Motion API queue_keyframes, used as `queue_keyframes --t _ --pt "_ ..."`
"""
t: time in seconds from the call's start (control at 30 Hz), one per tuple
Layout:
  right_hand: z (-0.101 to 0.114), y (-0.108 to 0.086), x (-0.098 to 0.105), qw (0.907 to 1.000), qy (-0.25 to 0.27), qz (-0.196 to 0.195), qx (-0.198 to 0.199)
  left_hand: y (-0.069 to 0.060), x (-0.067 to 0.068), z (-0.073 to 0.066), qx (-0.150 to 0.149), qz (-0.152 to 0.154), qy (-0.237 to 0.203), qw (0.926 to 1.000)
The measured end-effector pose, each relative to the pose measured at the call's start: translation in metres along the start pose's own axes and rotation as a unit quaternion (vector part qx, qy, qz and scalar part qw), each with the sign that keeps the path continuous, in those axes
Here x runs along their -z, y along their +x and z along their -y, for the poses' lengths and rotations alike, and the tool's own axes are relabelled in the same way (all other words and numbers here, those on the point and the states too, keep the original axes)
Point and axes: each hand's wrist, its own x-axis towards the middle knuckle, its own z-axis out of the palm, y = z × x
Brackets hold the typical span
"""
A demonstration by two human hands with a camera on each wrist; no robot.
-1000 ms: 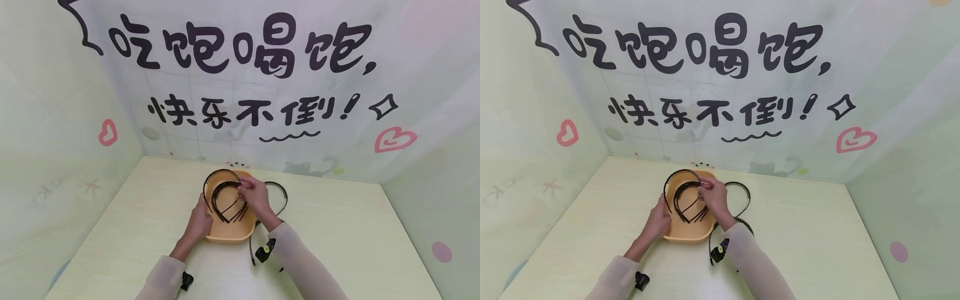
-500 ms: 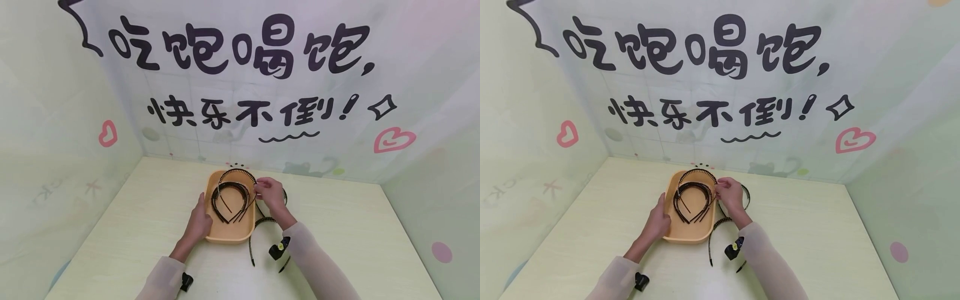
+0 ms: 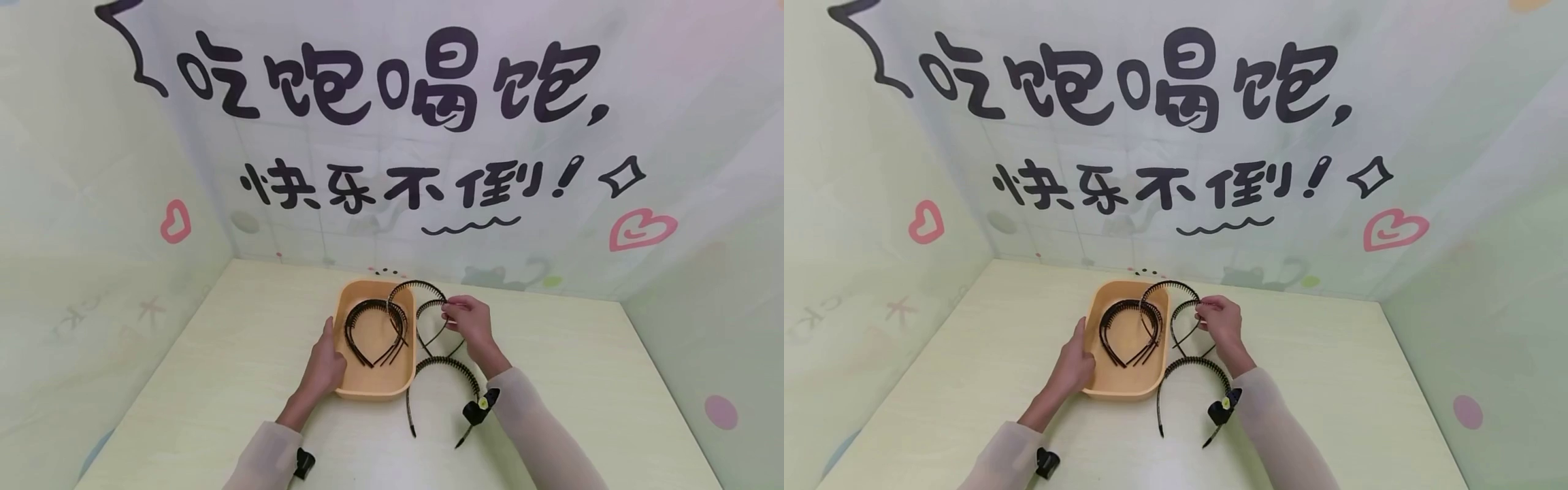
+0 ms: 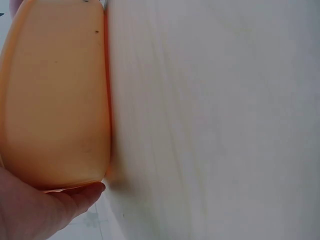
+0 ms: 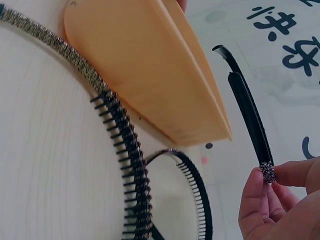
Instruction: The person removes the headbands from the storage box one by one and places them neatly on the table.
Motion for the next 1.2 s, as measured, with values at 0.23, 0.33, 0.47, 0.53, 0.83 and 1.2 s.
queue_keyframes --t 0.23,0.33,0.47,0.53,0.83,1.2 --pt "-0.008 0.004 0.017 0.9995 0.025 -0.017 -0.012 0.0 0.0 -0.001 0.003 0.005 -0.001 1.0" --pt "-0.01 0.008 0.024 0.9992 0.026 -0.023 -0.019 0.001 0.0 0.0 0.004 0.007 0.0 1.0" --pt "-0.012 0.012 0.033 0.9987 0.017 -0.036 -0.033 0.001 -0.001 0.001 0.004 0.006 0.0 1.0" --pt "-0.014 0.015 0.038 0.9982 0.016 -0.043 -0.039 0.001 -0.001 0.002 0.003 0.007 0.0 1.0" --pt "-0.023 0.019 0.057 0.9968 0.026 -0.057 -0.049 0.0 -0.001 0.002 -0.002 0.004 0.001 1.0" --pt "-0.036 0.023 0.075 0.9954 0.006 -0.071 -0.063 0.001 -0.002 0.002 -0.001 0.002 0.008 1.0"
